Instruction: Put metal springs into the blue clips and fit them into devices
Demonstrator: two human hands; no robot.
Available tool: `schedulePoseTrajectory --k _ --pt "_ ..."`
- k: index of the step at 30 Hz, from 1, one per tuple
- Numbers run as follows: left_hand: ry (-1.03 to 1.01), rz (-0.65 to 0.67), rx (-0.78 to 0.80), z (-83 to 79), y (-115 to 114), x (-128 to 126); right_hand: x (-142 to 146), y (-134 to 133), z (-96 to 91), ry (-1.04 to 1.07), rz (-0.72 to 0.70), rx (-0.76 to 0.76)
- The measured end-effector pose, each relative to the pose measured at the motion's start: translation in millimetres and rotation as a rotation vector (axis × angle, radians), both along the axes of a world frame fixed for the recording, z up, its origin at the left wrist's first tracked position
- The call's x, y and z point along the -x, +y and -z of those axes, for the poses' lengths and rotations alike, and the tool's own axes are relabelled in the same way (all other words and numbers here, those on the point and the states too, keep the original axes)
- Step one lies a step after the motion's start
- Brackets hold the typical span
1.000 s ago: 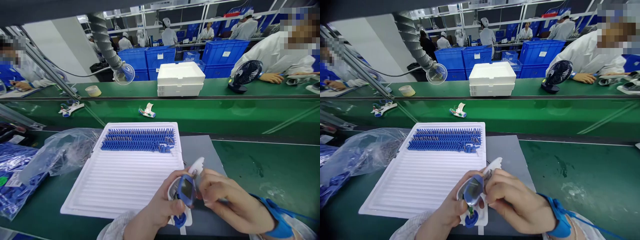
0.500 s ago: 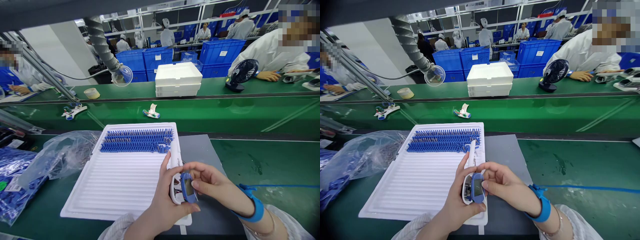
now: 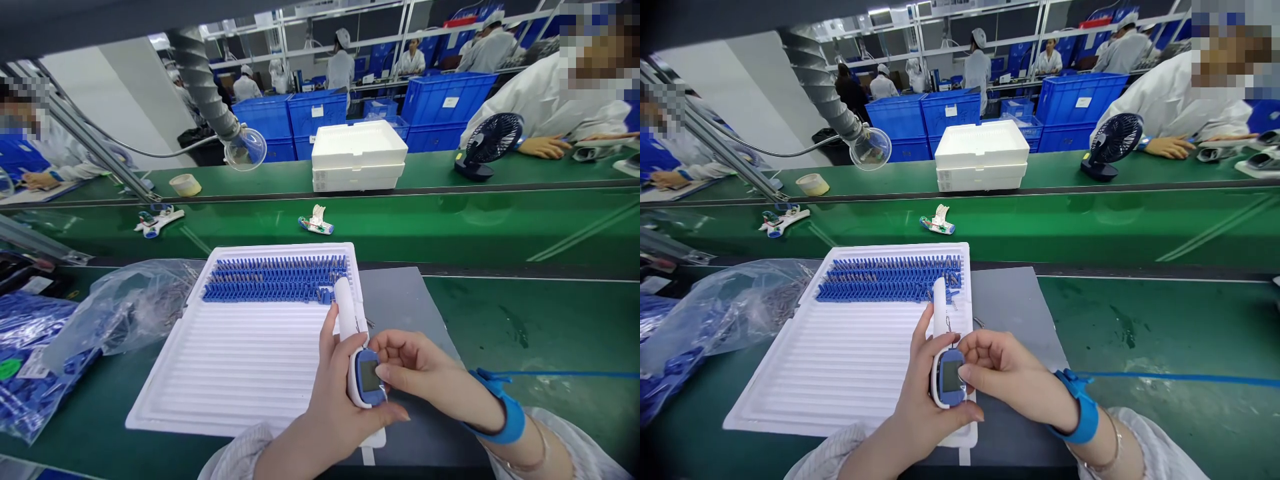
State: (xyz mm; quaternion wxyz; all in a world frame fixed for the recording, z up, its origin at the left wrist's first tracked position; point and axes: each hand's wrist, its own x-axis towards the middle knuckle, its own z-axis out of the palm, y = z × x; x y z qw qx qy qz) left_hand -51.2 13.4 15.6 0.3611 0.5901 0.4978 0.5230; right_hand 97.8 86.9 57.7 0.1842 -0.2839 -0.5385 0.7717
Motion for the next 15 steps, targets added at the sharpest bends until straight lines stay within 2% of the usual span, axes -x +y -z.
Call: schedulePoseTrajectory --k 5,11,15 --pt "0.061 0.009 -0.005 0.0 -0.3 0.2 0.6 -1.4 3.1 0.025 -0.022 0.031" --pt "0.161 0.059 -0.123 -7.4 -2.5 -1.3 5.1 -2.7 8.6 0.103 -0.036 0.086" --pt "0.190 0.071 -0.178 -5.3 -0.4 -2.2 7.7 -2.6 10.2 0.120 -0.030 0.084"
